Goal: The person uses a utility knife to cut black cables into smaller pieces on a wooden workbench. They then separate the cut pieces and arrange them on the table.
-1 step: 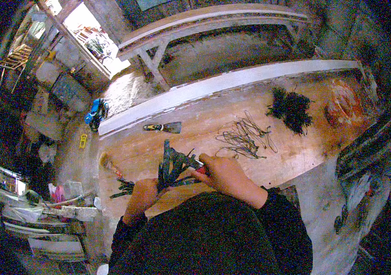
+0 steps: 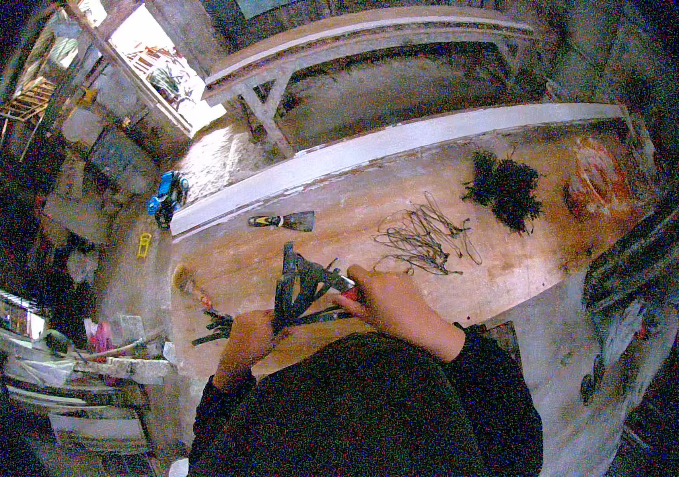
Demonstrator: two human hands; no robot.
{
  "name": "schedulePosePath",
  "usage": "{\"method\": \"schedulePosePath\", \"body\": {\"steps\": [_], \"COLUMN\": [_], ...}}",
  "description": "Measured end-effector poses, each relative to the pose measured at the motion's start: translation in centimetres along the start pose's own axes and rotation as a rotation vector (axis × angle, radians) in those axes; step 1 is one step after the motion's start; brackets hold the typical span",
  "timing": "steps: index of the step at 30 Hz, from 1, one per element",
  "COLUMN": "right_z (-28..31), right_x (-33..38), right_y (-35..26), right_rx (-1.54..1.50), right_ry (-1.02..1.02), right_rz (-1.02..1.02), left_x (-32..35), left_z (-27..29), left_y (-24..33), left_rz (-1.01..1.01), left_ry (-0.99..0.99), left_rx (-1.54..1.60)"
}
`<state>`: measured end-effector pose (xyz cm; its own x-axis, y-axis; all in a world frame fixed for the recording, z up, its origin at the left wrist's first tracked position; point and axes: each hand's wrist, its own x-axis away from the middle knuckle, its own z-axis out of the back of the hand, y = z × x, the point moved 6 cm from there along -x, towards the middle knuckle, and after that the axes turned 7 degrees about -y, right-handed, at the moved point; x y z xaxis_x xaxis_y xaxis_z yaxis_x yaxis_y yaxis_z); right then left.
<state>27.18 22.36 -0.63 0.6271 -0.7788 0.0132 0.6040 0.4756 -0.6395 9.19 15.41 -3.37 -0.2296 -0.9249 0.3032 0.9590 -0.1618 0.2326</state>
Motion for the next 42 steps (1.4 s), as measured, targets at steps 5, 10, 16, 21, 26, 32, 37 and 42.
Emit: {"method": "schedulePosePath", "body": {"steps": [5, 10, 16, 21, 26, 32, 37, 42], "right_z": [0.1, -0.6, -1.3, -1.2, 6.7, 6.0, 2.3, 0.0], "right_x": [0.1, -0.1, 0.9, 1.8, 6.1, 3.7, 1.0, 0.2], "right_y": [1.5, 2.8, 4.3, 4.7, 21.1, 11.7, 2.9, -1.3], "right_rx": [0.047, 0.098, 0.115, 0.210, -0.074, -0.089, -0.121, 0.017], "right_ry": [0.019, -0.023, -0.004, -0.127, 0.515, 0.247, 0.015, -0.265], "right_rz": [-0.042, -0.059, 0.016, -0.030, -0.450, -0.313, -0.050, 0.106], "left_x": [0.8, 0.4, 0.5, 0.8, 4.7, 2.9, 0.9, 0.2], "left_z": [0.9, 0.7, -0.2, -0.3, -1.1, 0.4, 1.4, 0.9], "left_y": [0.1, 1.2, 1.3, 1.6, -4.6, -3.7, -2.1, -2.1], "left_rz": [-0.042, -0.159, -0.258, -0.278, 0.065, -0.022, -0.046, -0.039], "left_ry": [0.092, 0.126, 0.167, 0.215, 0.108, 0.290, 0.284, 0.207], "left_rx": [0.134, 0.012, 0.004, 0.075, -0.120, -0.093, -0.037, -0.100]}}
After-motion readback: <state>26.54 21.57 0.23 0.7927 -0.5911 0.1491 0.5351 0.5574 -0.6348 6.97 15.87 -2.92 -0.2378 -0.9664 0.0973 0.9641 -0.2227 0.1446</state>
